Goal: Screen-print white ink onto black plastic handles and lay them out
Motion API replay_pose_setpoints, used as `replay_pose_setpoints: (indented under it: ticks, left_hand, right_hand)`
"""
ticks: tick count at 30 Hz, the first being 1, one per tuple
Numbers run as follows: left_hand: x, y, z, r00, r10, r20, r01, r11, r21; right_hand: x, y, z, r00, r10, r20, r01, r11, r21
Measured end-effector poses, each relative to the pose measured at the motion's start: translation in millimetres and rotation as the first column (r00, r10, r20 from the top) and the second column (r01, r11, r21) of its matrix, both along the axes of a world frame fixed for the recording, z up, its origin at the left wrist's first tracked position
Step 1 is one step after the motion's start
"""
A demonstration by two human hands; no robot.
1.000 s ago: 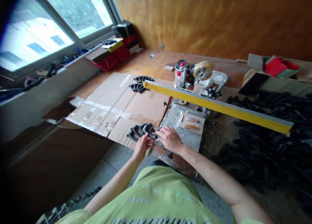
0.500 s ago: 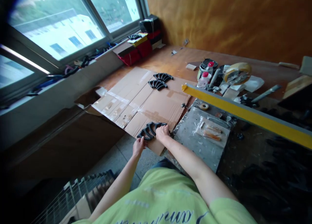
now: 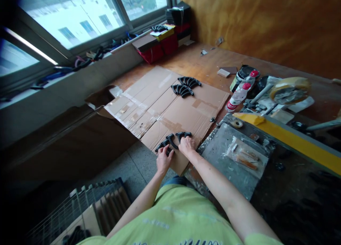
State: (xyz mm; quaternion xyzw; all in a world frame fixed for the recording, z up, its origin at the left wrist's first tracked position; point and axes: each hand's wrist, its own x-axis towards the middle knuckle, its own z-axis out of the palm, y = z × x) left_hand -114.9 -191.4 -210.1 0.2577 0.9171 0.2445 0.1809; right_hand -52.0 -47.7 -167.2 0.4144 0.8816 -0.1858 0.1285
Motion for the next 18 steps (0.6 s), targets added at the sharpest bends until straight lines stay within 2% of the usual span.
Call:
replay_pose_setpoints:
  ticks: [5,11,14,18]
  left_hand:
    - [-15.9,10.0,10.4,1.000,0.028,0.012,-0.027,0.998,-0.064]
    - [-37.7,23.3,1.6,0.996,-0.066,-0.062,0.061,0.995,-0.084]
    - [-65.9,51.7,-2.1,0.983,-0.132,-0.128,0.124,0.990,-0.068]
    - [-129.5,119.2,-4.7,0.924,-0.294,-0.245,0.287,0.956,-0.064]
  right_hand:
    - [-15.1,-9.0,0.4,0.999,0.027,-0.018,-0.028,0.997,-0.070]
    - [-29.0,-10.1,-10.2,0.994,-0.080,-0.069,0.073,0.993,-0.094]
    - [-49.0,11.7,-16.7,0.982,-0.159,-0.104,0.149,0.984,-0.098]
    - [-96.7,65.9,-21.7,0.945,-0.290,-0.150,0.280,0.956,-0.085]
